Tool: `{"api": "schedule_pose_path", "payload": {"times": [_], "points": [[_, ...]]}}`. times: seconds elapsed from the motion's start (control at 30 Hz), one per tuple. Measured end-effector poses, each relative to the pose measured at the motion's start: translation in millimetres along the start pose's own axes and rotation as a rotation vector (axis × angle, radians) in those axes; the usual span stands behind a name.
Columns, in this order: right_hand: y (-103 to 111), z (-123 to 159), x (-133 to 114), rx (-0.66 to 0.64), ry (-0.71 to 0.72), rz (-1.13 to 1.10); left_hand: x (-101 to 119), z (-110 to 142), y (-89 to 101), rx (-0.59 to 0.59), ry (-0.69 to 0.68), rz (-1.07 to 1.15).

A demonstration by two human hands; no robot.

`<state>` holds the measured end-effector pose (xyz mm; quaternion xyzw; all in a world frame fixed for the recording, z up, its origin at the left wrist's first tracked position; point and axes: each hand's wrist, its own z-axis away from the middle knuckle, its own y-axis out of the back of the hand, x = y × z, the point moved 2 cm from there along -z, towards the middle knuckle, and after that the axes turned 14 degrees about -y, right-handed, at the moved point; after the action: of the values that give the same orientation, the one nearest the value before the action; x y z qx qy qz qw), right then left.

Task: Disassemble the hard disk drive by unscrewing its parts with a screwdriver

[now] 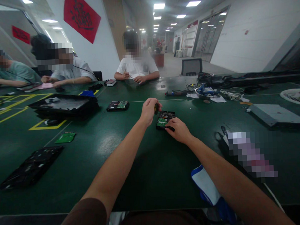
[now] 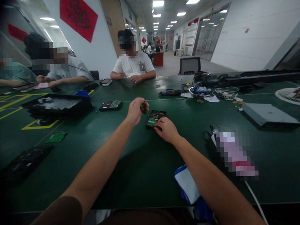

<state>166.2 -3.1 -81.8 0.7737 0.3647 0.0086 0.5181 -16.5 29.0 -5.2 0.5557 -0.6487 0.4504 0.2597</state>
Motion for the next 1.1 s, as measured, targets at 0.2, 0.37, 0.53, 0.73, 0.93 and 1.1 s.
{"api": "schedule_pose_path", "payload": {"times": [0.2,0.37,0.53,0.73,0.93,1.1], "points": [[-1,0,1,0.000,-0.001,0.003,9,-3,5.0,-0.023,-0.148,-0.197],[0,0,-1,0.001,-0.005,0.009,4,-1,0.1,-0.105,0.010,0.052],[2,0,-2,-0.009,-0.016,0.011,6,-2,0.9,-0.050,-0.106,-0.148],[2,0,-2,-0.013,-0.029,-0.002,14,-2,-1.6,-0.119,-0.118,-0.186],[2,0,-2,-0.011,-0.027,-0.009,8,2,-4.3,-0.088,0.006,0.018],[2,0,-2,-0.009,-0.021,-0.004,12,-3,2.1,-0.062,-0.173,-0.235]]}}
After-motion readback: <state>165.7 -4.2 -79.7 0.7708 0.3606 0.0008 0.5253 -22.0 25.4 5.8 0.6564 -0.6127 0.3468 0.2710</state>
